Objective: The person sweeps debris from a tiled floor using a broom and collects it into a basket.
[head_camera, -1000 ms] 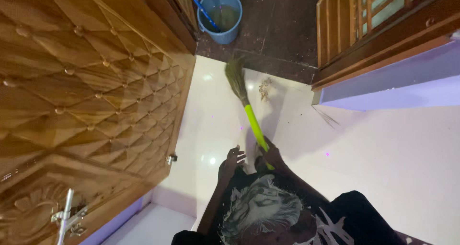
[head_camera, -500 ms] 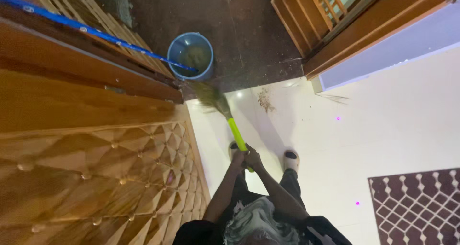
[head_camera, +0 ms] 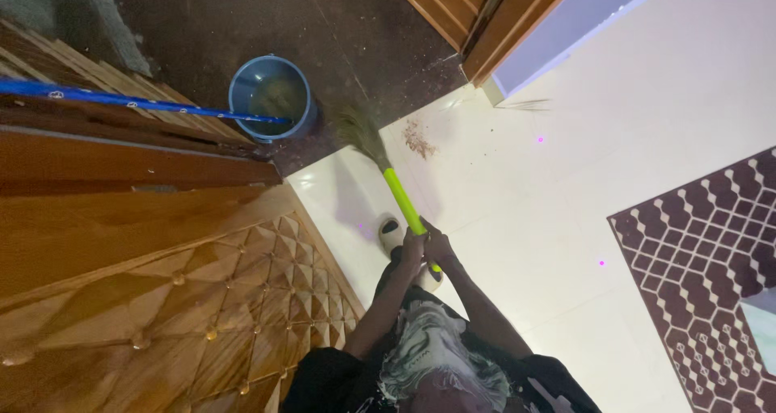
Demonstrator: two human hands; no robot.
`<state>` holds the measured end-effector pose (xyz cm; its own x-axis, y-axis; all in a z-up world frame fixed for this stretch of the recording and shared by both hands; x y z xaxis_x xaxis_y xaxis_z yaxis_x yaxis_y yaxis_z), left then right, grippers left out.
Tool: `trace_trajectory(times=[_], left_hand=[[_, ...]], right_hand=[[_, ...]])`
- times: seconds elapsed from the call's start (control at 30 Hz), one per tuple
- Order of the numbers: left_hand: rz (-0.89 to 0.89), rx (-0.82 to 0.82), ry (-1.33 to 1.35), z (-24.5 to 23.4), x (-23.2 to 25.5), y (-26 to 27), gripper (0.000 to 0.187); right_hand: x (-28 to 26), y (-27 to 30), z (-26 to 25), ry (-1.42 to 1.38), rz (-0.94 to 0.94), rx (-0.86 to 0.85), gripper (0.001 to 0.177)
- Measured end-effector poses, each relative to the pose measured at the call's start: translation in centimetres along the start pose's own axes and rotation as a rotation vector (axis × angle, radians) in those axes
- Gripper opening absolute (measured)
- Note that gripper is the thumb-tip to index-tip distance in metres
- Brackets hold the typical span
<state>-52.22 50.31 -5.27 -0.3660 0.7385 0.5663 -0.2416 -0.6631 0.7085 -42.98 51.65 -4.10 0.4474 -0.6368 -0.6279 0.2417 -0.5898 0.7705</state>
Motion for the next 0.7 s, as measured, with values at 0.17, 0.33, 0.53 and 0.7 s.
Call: trace_trajectory(times=[0.17, 0.33, 0.53, 0.7], left_hand=[[0.116, -0.029, -0.110, 2.9, -6.6, 5.8, 0.047], [0.172, -0.058, -0.420, 7.2, -9.7, 8.3, 0.039], [-0.429, -0.262, -0.169, 7.6, -14.5, 6.3, 0.048], [-0.205, -0.336, -0.288, 11.6, -14.6, 8.3, 0.058]], right_hand=[[5.7, 7.6, 0.5, 0.017, 0.049, -0.038, 0.063], [10.4, 12.6, -1.2, 0.116, 0.086, -0.084, 0.060], [13.6, 14.2, -1.5, -0.112, 0.234, 0.118, 0.060], [15.9, 17.8, -3.8, -0.231, 0.093, 0.104, 0.067]])
Point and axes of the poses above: each hand's wrist, its own y-axis away from the middle knuckle, its own z-axis out of the palm, x = y × z, the point moved 3 cm from there along -y, towards the middle knuckle, and after that the axes turned 14 degrees about -x, right-handed, at the moved point
